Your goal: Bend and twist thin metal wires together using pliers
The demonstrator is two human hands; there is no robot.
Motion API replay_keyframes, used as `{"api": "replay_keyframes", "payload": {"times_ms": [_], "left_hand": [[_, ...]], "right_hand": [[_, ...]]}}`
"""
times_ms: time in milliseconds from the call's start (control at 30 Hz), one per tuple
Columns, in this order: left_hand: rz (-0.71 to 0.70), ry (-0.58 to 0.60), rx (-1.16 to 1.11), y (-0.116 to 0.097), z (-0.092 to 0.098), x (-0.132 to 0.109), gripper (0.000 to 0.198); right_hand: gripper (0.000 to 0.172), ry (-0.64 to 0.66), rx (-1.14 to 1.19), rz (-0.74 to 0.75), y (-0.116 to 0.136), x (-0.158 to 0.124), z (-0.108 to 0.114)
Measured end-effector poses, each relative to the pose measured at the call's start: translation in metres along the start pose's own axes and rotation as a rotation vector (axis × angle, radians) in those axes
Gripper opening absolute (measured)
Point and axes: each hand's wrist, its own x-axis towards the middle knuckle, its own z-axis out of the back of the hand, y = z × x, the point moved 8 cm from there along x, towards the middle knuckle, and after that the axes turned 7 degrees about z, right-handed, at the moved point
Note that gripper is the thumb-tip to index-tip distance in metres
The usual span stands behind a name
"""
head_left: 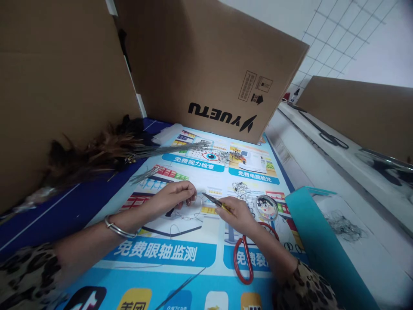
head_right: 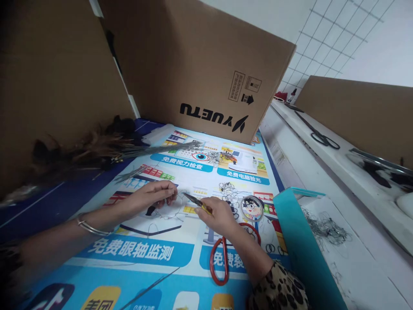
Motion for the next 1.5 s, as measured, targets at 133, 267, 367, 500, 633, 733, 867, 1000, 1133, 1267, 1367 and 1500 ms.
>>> {"api": "replay_keyframes", "payload": {"times_ms": [133,267,367,500,633,733,867,1000,1133,1267,1367,1500], "left_hand": [[-0.005,-0.001,-0.02,0.002,0.001,0.002,0.03],[-0.011,-0.011,-0.03,0.002,0.001,0.003,0.034],[0.0,-0.023,-0.02,0.003,0.002,0.003,0.034],[-0.003,-0.035,0.065,0.0,0.004,0.004,0.031],[-0.049,-0.013,0.155,-0.01,0.0,0.005,0.028],[-0.044,0.009,0.223,-0.013,-0.003,0.006,0.026],[-0.07,0.005,0.304,-0.015,-0.001,0.009,0.025],[-0.096,-0.003,0.377,-0.019,0.001,0.013,0.024],[-0.083,0.003,0.377,-0.022,0.002,0.015,0.023],[-0.021,0.034,0.323,-0.02,-0.001,0.013,0.023],[0.02,0.044,0.301,-0.017,-0.003,0.012,0.023],[0.017,0.051,0.294,-0.015,-0.003,0.011,0.024]], "right_hand": [[0.029,0.004,-0.018,0.008,-0.002,-0.001,-0.001],[0.027,0.009,-0.03,0.008,-0.002,0.0,-0.001],[0.026,0.004,-0.028,0.011,-0.001,0.0,0.0],[0.025,-0.01,-0.014,0.024,0.002,0.001,0.001],[0.025,-0.011,-0.006,0.018,0.002,0.001,0.001],[0.024,-0.003,-0.001,0.013,0.002,0.001,0.001],[0.022,0.002,-0.006,0.007,0.004,0.002,0.002],[0.021,0.013,-0.008,-0.002,0.005,0.003,0.001],[0.021,0.027,-0.004,-0.003,0.006,0.003,0.001],[0.021,0.044,-0.006,-0.009,0.007,0.004,0.002],[0.02,0.05,-0.016,-0.017,0.006,0.004,0.002],[0.019,0.054,-0.036,-0.031,0.005,0.003,0.001]]}}
